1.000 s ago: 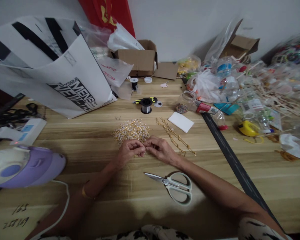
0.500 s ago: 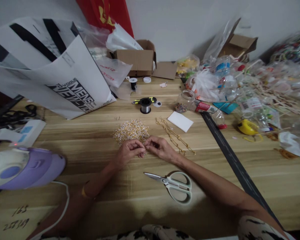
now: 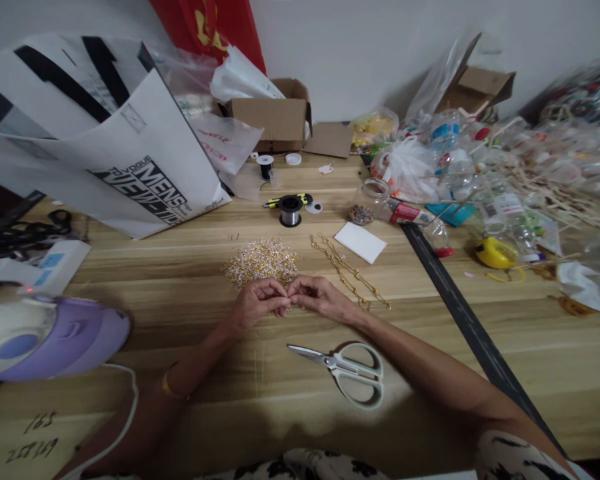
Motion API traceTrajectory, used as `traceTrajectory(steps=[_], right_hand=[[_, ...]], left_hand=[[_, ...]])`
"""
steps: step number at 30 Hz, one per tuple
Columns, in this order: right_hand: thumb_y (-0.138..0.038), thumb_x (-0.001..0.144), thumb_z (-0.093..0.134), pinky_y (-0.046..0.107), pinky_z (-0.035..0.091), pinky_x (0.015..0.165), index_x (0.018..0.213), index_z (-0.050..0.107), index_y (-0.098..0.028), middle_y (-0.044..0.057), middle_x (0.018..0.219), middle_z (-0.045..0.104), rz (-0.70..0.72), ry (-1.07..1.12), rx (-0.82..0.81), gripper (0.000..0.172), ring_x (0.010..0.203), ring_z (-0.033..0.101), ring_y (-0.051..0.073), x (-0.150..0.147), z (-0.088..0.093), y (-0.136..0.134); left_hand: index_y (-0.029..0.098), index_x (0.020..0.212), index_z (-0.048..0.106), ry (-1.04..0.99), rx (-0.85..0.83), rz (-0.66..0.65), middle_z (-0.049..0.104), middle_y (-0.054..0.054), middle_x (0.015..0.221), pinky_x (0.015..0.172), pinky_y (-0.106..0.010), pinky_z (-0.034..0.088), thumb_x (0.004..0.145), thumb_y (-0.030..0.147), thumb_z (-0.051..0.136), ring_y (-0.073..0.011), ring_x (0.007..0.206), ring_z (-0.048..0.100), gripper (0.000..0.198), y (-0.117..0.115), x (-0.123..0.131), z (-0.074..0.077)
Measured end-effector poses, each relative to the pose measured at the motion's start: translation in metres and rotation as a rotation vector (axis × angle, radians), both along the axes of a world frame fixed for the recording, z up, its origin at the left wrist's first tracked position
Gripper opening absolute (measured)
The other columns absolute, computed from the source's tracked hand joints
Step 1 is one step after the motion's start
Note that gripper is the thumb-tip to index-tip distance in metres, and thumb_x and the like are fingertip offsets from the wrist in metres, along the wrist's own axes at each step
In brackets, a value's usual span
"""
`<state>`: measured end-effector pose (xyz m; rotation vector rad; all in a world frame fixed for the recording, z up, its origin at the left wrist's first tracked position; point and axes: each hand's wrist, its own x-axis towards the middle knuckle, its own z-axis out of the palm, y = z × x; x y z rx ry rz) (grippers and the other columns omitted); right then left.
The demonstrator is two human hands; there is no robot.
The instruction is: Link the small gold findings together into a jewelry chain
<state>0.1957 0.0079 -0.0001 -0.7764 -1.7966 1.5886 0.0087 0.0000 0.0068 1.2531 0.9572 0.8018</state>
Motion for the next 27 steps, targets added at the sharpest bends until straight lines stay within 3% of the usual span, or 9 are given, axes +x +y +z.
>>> traceTrajectory(steps=[17,27], right_hand=[[-0.035,0.088,0.050,0.019,0.032,0.056,0.085,0.055,-0.012,-0.001,0.071,0.050,-0.025,-0.075,0.077,0.023,0.062,0.041,0.009,-0.0005,0.0007,-0.0008],[-0.029,0.090,0.047,0.021,0.034,0.058,0.084,0.055,-0.014,0.001,0.073,0.052,-0.069,-0.151,0.296,0.018,0.064,0.043,0.010,-0.0018,-0.0011,-0.0013]], left_hand=[[0.011,0.069,0.058,0.026,0.000,-0.006,0.066,-0.001,0.058,0.056,-0.021,0.049,0.066,0.028,0.073,-0.0100,0.053,0.060,0.022,0.0006,-0.0020,-0.0030],[0.012,0.068,0.060,0.050,-0.011,0.038,0.066,-0.001,0.057,0.056,-0.022,0.049,0.067,0.027,0.072,-0.0106,0.053,0.060,0.020,0.0016,-0.0032,-0.0030]])
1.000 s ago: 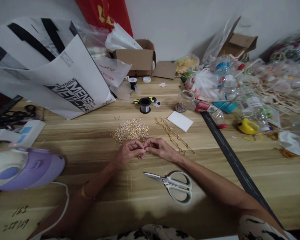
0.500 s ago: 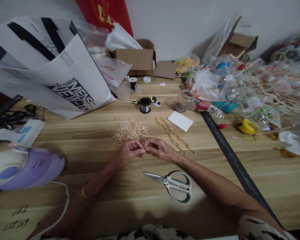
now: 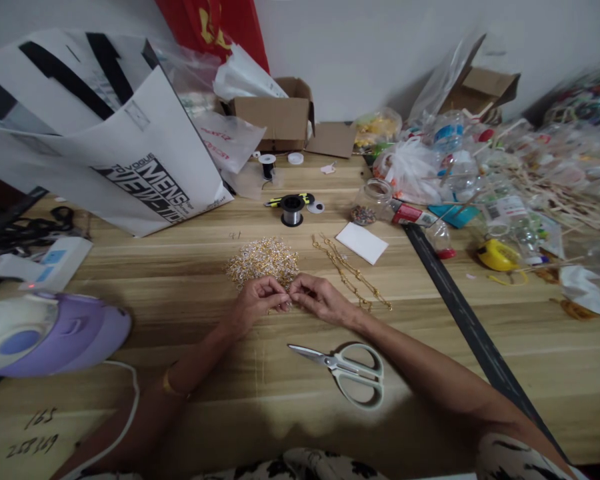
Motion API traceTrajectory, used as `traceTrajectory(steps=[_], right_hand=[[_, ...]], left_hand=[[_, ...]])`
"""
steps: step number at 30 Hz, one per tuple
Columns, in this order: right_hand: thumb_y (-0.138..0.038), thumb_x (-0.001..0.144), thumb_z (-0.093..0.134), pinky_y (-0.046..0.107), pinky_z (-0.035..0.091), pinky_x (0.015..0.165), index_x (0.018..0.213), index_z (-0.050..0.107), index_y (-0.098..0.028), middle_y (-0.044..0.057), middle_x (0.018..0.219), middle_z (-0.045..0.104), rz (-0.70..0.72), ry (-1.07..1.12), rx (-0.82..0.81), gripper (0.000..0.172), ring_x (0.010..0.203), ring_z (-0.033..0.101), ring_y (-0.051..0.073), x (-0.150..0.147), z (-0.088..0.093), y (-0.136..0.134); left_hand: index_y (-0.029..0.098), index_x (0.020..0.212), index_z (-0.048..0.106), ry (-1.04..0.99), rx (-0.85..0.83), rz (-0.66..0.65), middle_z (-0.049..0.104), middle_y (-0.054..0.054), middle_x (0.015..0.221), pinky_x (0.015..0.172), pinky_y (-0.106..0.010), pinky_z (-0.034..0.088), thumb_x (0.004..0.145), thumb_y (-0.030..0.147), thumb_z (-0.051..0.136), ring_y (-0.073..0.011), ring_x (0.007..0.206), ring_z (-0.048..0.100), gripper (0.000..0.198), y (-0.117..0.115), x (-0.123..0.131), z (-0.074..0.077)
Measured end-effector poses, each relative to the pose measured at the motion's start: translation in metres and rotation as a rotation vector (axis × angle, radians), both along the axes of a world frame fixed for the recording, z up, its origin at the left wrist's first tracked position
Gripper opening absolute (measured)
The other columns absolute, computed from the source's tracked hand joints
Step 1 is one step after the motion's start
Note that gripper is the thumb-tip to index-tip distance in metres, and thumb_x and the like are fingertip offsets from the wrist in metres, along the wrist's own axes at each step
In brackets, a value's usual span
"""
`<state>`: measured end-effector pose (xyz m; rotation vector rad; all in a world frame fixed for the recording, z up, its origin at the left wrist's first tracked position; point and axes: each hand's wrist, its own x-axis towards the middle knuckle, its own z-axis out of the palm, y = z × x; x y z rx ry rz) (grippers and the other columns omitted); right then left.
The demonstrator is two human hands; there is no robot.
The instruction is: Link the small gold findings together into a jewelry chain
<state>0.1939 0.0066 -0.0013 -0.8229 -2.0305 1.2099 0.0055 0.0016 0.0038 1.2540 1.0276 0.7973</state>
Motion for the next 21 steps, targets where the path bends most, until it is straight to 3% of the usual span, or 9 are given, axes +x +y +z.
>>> traceTrajectory(steps=[9,16,21], right_hand=[[-0.021,0.092,0.039,0.026,0.042,0.069,0.089,0.050,-0.016,0.007,0.085,0.055,0.039,-0.129,0.378,0.012,0.076,0.051,0.015,0.000,-0.002,-0.002],[-0.020,0.094,0.036,0.025,0.043,0.066,0.094,0.048,-0.017,0.009,0.089,0.057,0.033,-0.259,0.551,0.013,0.080,0.054,0.017,0.000,-0.005,-0.006],[-0.020,0.094,0.035,0.025,0.043,0.064,0.094,0.049,-0.017,0.009,0.090,0.057,0.034,-0.293,0.580,0.014,0.079,0.055,0.016,0.000,-0.006,-0.007]], left_hand=[[0.011,0.066,0.059,-0.031,-0.020,0.013,0.067,-0.002,0.057,0.055,-0.022,0.049,0.065,0.029,0.073,-0.0110,0.052,0.060,0.023,0.000,-0.001,-0.003],[0.012,0.067,0.059,-0.055,-0.030,0.017,0.067,-0.002,0.057,0.054,-0.022,0.049,0.064,0.029,0.074,-0.0114,0.052,0.061,0.023,0.002,-0.003,-0.010],[0.012,0.068,0.059,-0.060,-0.041,0.024,0.067,-0.001,0.058,0.055,-0.021,0.049,0.064,0.028,0.074,-0.0110,0.053,0.061,0.023,0.002,-0.004,-0.010]])
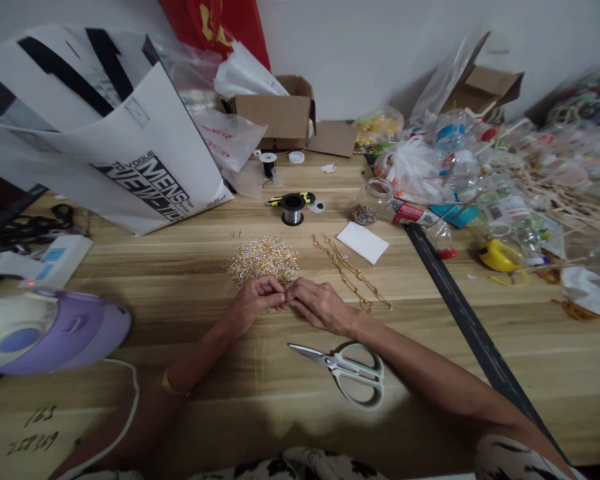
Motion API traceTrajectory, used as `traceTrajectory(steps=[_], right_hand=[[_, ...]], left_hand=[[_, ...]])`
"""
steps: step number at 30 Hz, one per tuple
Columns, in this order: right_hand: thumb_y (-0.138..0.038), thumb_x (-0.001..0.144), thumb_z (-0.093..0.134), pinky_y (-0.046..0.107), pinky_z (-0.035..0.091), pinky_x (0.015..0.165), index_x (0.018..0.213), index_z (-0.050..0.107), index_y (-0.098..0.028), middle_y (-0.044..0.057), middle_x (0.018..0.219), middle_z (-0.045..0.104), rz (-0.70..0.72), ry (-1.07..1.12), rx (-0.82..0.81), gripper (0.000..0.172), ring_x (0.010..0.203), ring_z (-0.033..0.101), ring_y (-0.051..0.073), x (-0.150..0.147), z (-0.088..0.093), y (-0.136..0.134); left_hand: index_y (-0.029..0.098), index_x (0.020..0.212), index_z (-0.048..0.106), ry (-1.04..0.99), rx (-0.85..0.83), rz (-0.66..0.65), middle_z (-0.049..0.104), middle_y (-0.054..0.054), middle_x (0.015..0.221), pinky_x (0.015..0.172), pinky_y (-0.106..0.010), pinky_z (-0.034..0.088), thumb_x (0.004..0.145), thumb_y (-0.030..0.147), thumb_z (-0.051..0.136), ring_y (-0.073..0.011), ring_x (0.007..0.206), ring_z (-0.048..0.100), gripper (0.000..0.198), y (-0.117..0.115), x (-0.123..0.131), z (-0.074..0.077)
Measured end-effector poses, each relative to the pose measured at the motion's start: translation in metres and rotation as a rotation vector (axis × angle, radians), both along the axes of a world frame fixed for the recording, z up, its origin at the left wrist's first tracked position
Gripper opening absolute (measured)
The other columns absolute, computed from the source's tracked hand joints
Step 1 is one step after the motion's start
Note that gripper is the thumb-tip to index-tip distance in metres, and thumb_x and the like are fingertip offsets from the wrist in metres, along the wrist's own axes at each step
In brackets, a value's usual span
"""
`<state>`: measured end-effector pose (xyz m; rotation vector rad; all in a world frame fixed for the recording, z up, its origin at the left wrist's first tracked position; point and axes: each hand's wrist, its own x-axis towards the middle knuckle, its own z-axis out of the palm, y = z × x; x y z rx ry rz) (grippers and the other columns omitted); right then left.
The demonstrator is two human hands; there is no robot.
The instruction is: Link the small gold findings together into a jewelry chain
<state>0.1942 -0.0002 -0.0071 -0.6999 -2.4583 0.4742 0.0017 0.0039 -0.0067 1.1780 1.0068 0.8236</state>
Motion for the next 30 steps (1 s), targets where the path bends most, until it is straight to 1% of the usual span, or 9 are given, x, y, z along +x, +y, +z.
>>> traceTrajectory(steps=[4,8,10,13,17,19,25,27,30], right_hand=[[-0.020,0.093,0.037,0.025,0.043,0.067,0.094,0.050,-0.017,0.009,0.092,0.058,0.006,0.029,-0.039,0.014,0.082,0.055,0.016,0.000,0.000,0.000],[-0.019,0.091,0.042,0.027,0.044,0.071,0.093,0.052,-0.017,0.008,0.089,0.058,0.024,0.178,-0.174,0.011,0.080,0.054,0.016,-0.001,0.001,0.001],[-0.021,0.090,0.044,0.027,0.043,0.068,0.091,0.054,-0.016,0.006,0.084,0.056,-0.013,0.250,-0.262,0.010,0.076,0.053,0.015,-0.001,0.003,0.002],[-0.026,0.088,0.049,0.024,0.041,0.061,0.087,0.056,-0.015,0.004,0.079,0.054,-0.086,0.315,-0.418,0.013,0.069,0.051,0.013,-0.002,0.004,0.003],[-0.032,0.085,0.054,0.020,0.037,0.052,0.089,0.056,-0.014,0.001,0.074,0.053,-0.109,0.341,-0.628,0.019,0.061,0.047,0.009,-0.004,0.003,0.002],[-0.033,0.083,0.057,0.019,0.036,0.051,0.089,0.056,-0.014,0.000,0.071,0.053,-0.117,0.343,-0.676,0.020,0.059,0.045,0.008,-0.006,0.001,0.002],[-0.035,0.079,0.063,0.018,0.034,0.047,0.088,0.054,-0.015,-0.003,0.064,0.052,-0.157,0.391,-0.737,0.024,0.053,0.044,0.007,-0.010,-0.005,0.001],[-0.035,0.078,0.063,0.018,0.035,0.046,0.090,0.052,-0.016,-0.003,0.063,0.054,-0.154,0.443,-0.795,0.025,0.052,0.047,0.008,-0.012,-0.005,-0.001],[-0.036,0.078,0.063,0.019,0.043,0.050,0.091,0.048,-0.017,0.000,0.069,0.060,-0.110,0.548,-0.940,0.027,0.056,0.055,0.009,-0.013,-0.003,-0.002]], left_hand=[[0.012,0.067,0.059,-0.021,-0.008,0.000,0.067,-0.001,0.058,0.056,-0.021,0.049,0.063,0.028,0.075,-0.0113,0.055,0.062,0.023,0.000,0.000,0.002],[0.012,0.065,0.058,-0.041,-0.009,-0.002,0.066,0.000,0.058,0.055,-0.020,0.049,0.061,0.026,0.076,-0.0105,0.054,0.061,0.023,0.000,0.001,0.004],[0.012,0.065,0.058,-0.034,0.003,-0.003,0.066,0.000,0.058,0.055,-0.020,0.049,0.062,0.025,0.075,-0.0098,0.054,0.060,0.022,0.000,0.001,0.005],[0.012,0.067,0.059,-0.014,0.027,0.005,0.066,0.000,0.059,0.056,-0.020,0.048,0.063,0.024,0.075,-0.0093,0.054,0.059,0.020,0.000,0.001,0.006],[0.011,0.067,0.060,-0.020,0.083,0.010,0.064,0.000,0.060,0.056,-0.020,0.047,0.066,0.022,0.073,-0.0085,0.054,0.058,0.017,0.000,0.000,0.005],[0.011,0.067,0.060,-0.026,0.105,0.016,0.064,0.001,0.060,0.055,-0.019,0.047,0.066,0.021,0.073,-0.0080,0.054,0.057,0.016,0.000,-0.001,0.005],[0.011,0.068,0.061,-0.039,0.168,-0.003,0.063,0.000,0.063,0.056,-0.020,0.046,0.067,0.021,0.073,-0.0086,0.056,0.058,0.015,-0.001,0.001,0.005],[0.011,0.068,0.061,-0.041,0.195,-0.005,0.063,0.000,0.063,0.056,-0.020,0.046,0.068,0.020,0.072,-0.0087,0.056,0.058,0.014,-0.001,0.001,0.006],[0.012,0.069,0.060,-0.044,0.235,-0.011,0.063,-0.001,0.064,0.055,-0.021,0.047,0.070,0.020,0.071,-0.0092,0.056,0.059,0.013,-0.002,0.002,0.007]])
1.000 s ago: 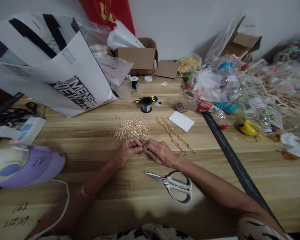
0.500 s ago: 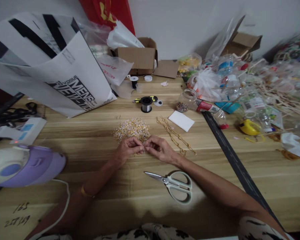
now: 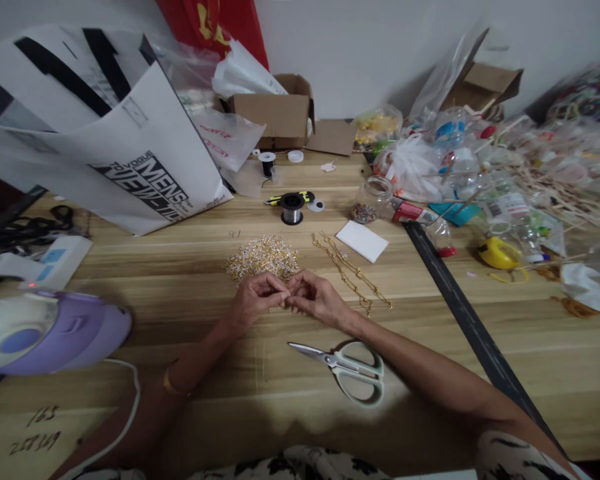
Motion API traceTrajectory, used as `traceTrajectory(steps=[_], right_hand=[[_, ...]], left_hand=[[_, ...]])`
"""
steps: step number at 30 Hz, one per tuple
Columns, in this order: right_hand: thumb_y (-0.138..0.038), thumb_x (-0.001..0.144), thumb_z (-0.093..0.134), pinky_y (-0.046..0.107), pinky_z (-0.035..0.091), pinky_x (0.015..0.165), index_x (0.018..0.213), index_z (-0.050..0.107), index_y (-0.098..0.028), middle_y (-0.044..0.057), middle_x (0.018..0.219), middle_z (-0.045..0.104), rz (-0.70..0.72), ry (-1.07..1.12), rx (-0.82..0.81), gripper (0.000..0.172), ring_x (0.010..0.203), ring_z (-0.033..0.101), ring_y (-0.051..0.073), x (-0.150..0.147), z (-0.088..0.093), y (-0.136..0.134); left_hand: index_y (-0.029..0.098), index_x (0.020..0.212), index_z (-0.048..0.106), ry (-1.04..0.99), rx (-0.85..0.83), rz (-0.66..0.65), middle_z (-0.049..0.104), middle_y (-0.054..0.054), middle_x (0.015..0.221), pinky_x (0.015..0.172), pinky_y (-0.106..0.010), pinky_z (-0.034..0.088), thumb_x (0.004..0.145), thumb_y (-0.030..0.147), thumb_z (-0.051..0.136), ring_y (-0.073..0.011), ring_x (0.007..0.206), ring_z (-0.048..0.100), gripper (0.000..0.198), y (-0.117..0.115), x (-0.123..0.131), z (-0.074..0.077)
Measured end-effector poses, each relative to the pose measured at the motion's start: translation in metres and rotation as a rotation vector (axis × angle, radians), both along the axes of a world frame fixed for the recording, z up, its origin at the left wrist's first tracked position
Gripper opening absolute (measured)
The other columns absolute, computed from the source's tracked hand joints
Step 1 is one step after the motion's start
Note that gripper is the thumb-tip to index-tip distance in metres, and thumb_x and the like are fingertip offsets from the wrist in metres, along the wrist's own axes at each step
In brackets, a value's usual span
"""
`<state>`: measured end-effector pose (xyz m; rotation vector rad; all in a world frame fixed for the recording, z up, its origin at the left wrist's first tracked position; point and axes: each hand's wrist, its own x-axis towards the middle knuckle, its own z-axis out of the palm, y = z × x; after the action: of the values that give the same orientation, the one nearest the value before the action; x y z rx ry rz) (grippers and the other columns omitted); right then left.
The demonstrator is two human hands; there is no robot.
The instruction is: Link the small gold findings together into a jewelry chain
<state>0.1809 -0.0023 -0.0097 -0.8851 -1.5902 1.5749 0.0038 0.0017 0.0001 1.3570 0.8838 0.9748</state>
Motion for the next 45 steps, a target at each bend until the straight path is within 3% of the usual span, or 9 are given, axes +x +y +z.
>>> traceTrajectory(steps=[4,13,25,34,45], right_hand=[[-0.035,0.076,0.065,0.019,0.044,0.051,0.087,0.048,-0.016,0.001,0.070,0.062,0.011,0.093,-0.088,0.027,0.059,0.060,0.011,-0.0013,0.0031,-0.0002],[-0.035,0.074,0.066,0.019,0.046,0.051,0.080,0.055,-0.014,0.000,0.063,0.061,-0.040,0.053,-0.123,0.025,0.054,0.059,0.009,-0.0003,0.0038,0.0028],[-0.037,0.079,0.061,0.018,0.046,0.052,0.081,0.057,-0.014,0.000,0.063,0.059,-0.016,0.019,-0.059,0.024,0.054,0.056,0.008,0.0027,0.0010,0.0040],[-0.038,0.082,0.058,0.019,0.046,0.052,0.083,0.056,-0.014,0.001,0.064,0.061,-0.004,-0.006,-0.002,0.024,0.055,0.057,0.009,0.0013,-0.0018,0.0020],[-0.040,0.079,0.061,0.019,0.049,0.053,0.084,0.054,-0.015,0.002,0.071,0.064,-0.042,0.073,-0.141,0.026,0.066,0.065,0.013,-0.0005,0.0027,0.0008]], left_hand=[[0.012,0.069,0.060,0.002,0.053,0.008,0.063,-0.001,0.065,0.055,-0.021,0.047,0.070,0.020,0.070,-0.0093,0.056,0.059,0.013,-0.0010,0.0014,0.0000],[0.012,0.068,0.061,0.119,0.236,0.130,0.064,-0.003,0.069,0.060,-0.023,0.050,0.070,0.015,0.067,-0.0117,0.064,0.061,0.007,-0.0036,0.0044,0.0004],[0.015,0.069,0.062,0.340,0.495,0.214,0.066,-0.004,0.071,0.062,-0.023,0.051,0.074,0.012,0.060,-0.0134,0.069,0.064,0.007,-0.0054,0.0031,-0.0061],[0.015,0.067,0.061,0.415,0.703,0.224,0.066,-0.003,0.066,0.061,-0.022,0.049,0.075,0.010,0.059,-0.0118,0.063,0.062,0.010,-0.0051,0.0041,-0.0074],[0.017,0.072,0.060,0.462,0.883,0.226,0.066,-0.003,0.069,0.063,-0.022,0.050,0.077,0.008,0.056,-0.0124,0.067,0.063,0.011,-0.0071,0.0036,-0.0074]])
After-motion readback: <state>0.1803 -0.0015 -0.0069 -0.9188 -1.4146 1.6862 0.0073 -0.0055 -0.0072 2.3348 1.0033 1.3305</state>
